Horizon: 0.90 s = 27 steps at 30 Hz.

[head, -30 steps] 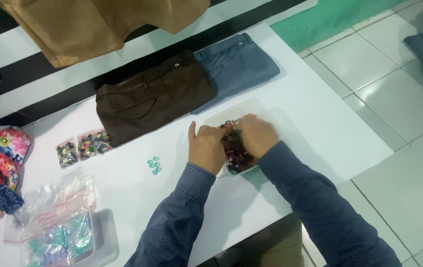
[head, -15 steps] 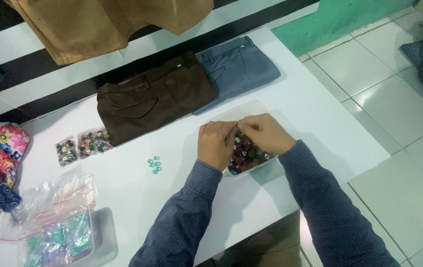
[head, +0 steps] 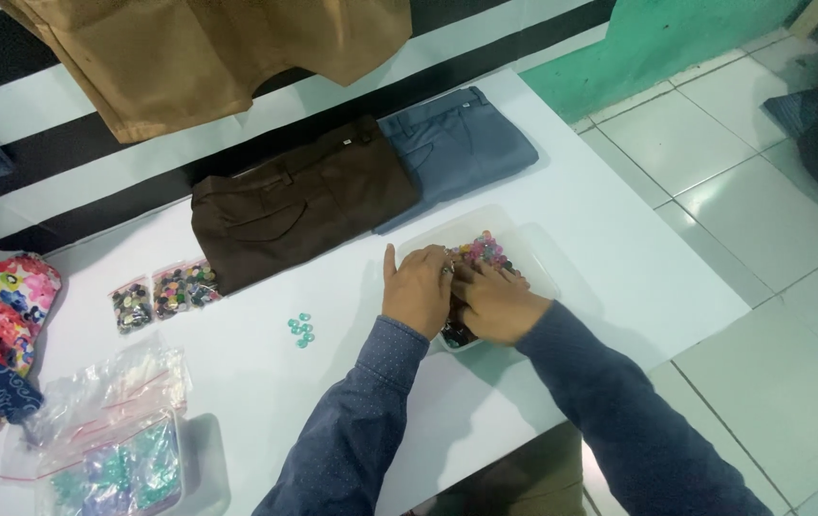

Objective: Sorting and picking small buttons and beads from containers on a table.

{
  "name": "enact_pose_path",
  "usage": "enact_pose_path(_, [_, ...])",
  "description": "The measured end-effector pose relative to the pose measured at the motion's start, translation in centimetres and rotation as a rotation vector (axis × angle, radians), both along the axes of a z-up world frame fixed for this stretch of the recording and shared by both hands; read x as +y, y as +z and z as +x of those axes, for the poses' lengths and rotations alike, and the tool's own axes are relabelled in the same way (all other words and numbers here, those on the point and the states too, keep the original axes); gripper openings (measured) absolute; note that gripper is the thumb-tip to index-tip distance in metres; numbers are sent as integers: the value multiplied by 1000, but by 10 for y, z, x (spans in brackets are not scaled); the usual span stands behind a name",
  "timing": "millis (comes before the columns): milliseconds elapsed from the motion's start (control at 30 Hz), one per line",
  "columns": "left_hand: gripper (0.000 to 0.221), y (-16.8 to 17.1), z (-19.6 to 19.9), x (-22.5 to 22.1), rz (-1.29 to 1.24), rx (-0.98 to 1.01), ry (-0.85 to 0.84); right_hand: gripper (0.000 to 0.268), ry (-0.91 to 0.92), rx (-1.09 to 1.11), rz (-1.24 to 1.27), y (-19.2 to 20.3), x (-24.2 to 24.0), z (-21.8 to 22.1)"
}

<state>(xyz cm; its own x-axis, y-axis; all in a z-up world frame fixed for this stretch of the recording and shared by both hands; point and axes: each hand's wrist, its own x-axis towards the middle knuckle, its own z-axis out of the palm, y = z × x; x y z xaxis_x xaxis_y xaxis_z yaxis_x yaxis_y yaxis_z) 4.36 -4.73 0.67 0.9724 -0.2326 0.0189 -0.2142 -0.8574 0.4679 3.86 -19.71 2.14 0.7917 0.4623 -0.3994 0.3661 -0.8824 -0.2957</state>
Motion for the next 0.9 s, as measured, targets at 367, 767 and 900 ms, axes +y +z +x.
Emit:
enact_pose_path(367, [30,-9,6,-5,158,109,-96,29,-356,-335,111,-21,-27,53])
enact_pose_path(767, [27,-1,0,-5,102,92,-55,8,-141,-563,-252,-41,-8,68])
enact_pose_path(900, [22,5,-2,-6,76,91,-15,12,-119,-540,-265,-40,-8,68])
